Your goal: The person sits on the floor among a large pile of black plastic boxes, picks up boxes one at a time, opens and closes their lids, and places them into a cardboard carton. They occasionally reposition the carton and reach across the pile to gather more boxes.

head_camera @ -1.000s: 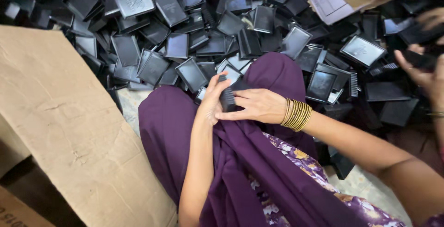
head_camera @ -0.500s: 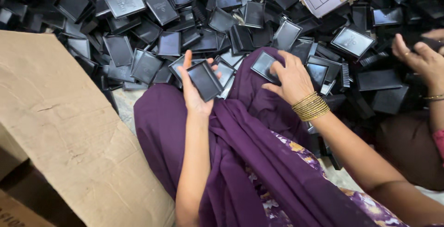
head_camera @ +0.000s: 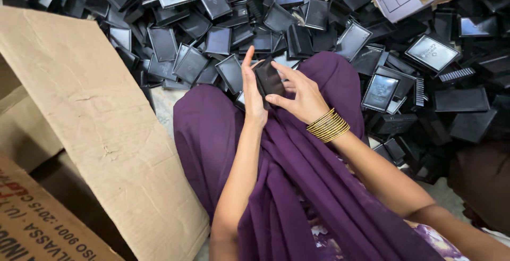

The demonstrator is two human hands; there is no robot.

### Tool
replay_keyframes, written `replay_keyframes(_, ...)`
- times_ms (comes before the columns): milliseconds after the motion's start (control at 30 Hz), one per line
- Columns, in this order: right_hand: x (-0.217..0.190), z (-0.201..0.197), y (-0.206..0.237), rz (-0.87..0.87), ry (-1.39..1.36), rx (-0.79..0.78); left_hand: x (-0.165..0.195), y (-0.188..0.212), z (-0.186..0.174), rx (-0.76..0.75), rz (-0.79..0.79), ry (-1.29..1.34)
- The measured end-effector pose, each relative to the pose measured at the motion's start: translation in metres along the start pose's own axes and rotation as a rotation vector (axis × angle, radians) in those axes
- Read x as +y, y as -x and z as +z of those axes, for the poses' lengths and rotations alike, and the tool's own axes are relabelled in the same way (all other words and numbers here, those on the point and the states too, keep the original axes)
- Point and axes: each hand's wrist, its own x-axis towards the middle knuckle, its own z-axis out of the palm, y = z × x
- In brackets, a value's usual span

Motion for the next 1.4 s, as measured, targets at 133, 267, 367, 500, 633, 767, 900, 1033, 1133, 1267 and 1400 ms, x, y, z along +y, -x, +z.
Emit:
replay_keyframes(133,0.0,-0.001,0.001,0.04,-0.028,0.014,0.002,0.0,-0.001,0.01,0.049,-0.065)
replay_keyframes(267,-0.001,-0.001,0.001,0.035,0.018,0.052,0.001,-0.002,-0.001,0.01,0.081,-0.08)
replay_keyframes(367,-0.002,0.003,0.001,0.054,-0.035,-0.006,0.0,-0.003,-0.002,0.022,0.052,-0.065)
replay_keyframes(500,-0.004,0.006,0.0,0.064,-0.007,-0.042,0.001,-0.001,-0.003,0.016,0.04,-0.027)
replay_keyframes(633,-0.003,0.006,0.001,0.02,0.011,-0.039,0.002,0.001,0.0,0.001,0.066,-0.014)
replay_keyframes(767,0.001,0.009,0.0,-0.042,0.022,-0.029,0.007,0.003,0.003,-0.008,0.076,-0.022)
replay_keyframes(900,0.005,0.011,-0.006,0.148,-0.224,-0.083,0.012,0.003,0.005,0.026,0.071,0.142)
replay_keyframes(1033,0.006,0.004,-0.002,-0.066,0.097,0.013,0.018,-0.005,-0.005,0.177,0.26,-0.192)
replay_keyframes(1133,0.003,0.001,0.01,-0.182,0.355,0.014,0.016,-0.002,-0.013,0.34,0.399,-0.654)
replay_keyframes(1267,0.004,0.012,0.024,-0.115,0.107,-0.119,0.008,0.003,-0.013,0.457,0.354,-0.663)
replay_keyframes(1400,0.022,0.016,0.03,0.032,0.146,-0.072,0.0,0.006,-0.012,0.44,0.445,-0.803)
